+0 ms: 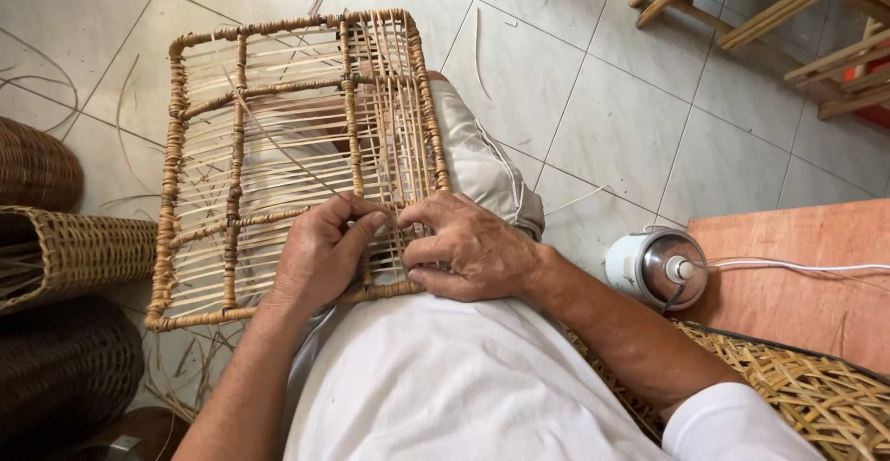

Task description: Weaving thin rattan strips into a rectangular frame to create a basket or furniture panel.

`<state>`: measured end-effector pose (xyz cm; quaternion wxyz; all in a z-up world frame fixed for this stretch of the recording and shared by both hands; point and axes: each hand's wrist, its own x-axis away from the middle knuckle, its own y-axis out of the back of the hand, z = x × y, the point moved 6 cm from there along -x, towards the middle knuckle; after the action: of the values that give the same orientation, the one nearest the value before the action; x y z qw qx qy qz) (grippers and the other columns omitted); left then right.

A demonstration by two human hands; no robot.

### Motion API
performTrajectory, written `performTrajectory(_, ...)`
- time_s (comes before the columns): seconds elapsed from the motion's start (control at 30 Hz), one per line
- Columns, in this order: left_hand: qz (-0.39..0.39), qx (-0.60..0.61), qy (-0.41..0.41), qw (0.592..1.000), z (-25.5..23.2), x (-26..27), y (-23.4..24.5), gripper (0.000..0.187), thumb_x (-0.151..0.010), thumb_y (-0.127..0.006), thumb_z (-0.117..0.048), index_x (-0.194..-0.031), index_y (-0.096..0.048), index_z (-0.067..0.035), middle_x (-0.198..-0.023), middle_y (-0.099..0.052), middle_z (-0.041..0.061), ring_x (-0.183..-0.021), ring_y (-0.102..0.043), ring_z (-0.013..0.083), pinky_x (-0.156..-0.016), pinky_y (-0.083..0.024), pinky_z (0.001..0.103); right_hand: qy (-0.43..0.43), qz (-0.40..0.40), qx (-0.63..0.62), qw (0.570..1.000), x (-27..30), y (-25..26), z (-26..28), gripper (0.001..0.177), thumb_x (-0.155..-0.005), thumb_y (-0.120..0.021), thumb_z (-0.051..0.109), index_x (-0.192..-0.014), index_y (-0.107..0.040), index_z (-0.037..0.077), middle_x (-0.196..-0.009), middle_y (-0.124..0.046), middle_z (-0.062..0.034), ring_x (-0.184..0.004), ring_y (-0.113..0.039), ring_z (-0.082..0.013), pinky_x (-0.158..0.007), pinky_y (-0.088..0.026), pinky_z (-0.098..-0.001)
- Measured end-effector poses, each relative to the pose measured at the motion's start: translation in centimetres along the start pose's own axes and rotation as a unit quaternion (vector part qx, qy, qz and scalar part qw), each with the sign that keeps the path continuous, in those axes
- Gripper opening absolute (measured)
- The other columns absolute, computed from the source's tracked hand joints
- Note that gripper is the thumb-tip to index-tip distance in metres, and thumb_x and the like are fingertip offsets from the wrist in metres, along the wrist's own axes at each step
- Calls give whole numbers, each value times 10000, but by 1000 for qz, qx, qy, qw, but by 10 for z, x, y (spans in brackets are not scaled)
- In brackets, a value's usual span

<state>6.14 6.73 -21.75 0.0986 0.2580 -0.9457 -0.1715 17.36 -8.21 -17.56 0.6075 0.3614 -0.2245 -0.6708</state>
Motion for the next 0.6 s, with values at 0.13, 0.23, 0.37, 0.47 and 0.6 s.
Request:
performTrajectory(0.13, -4, -36, -13, 999, -13, -1, 4, 80, -916, -799, -230, -950, -813, -159, -848, -800, 38, -661, -675, 199, -658, -531, 362, -25, 10, -51, 998, 6, 4, 1, 120, -967, -695, 328, -1035, -757, 251, -1215, -622, -81, -1101, -608, -327, -952, -471, -445)
performTrajectory(0.23, 7, -60, -34, 998, -19, -1, 4, 92, -897, -809, -234, -942, -808, -153, -866, -802, 70, -707, -727, 283, -652, -543, 396, -46, 19, -76, 996, 11, 0, -2, 117, -963, -697, 281, -1054, -770, 286, -1201, -614, -57, -1116, -600, -307, -970, -451, -433)
performTrajectory(0.37, 9, -77, -60, 995, -20, -1, 0, 95, -904, -812, -248, -962, -817, -173, -823, -777, 97, -736, -738, 316, -660, -561, 401, -49, 39, -97, 993, 15, -5, 5, 141, -973, -689, 308, -1081, -770, 349, -1193, -623, -18, -1147, -588, -267, -1032, -373, -420)
performTrajectory(0.47, 8, -67, -37, 997, -12, 1, 0, 101, -920, -795, -266, -988, -820, -195, -825, -774, 84, -727, -729, 274, -667, -559, 397, -47, 41, -118, 991, 12, -8, 8, 143, -973, -677, 273, -1079, -764, 315, -1161, -649, -23, -1128, -613, -266, -1021, -370, -430)
performTrajectory(0.6, 5, -77, -45, 996, -13, -4, -2, 119, -915, -790, -272, -1006, -811, -198, -826, -767, 95, -748, -723, 315, -672, -555, 435, -62, -8, -72, 995, 8, -8, 0, 52, -951, -682, 212, -995, -710, 209, -1086, -663, -41, -1024, -654, -296, -902, -460, -421)
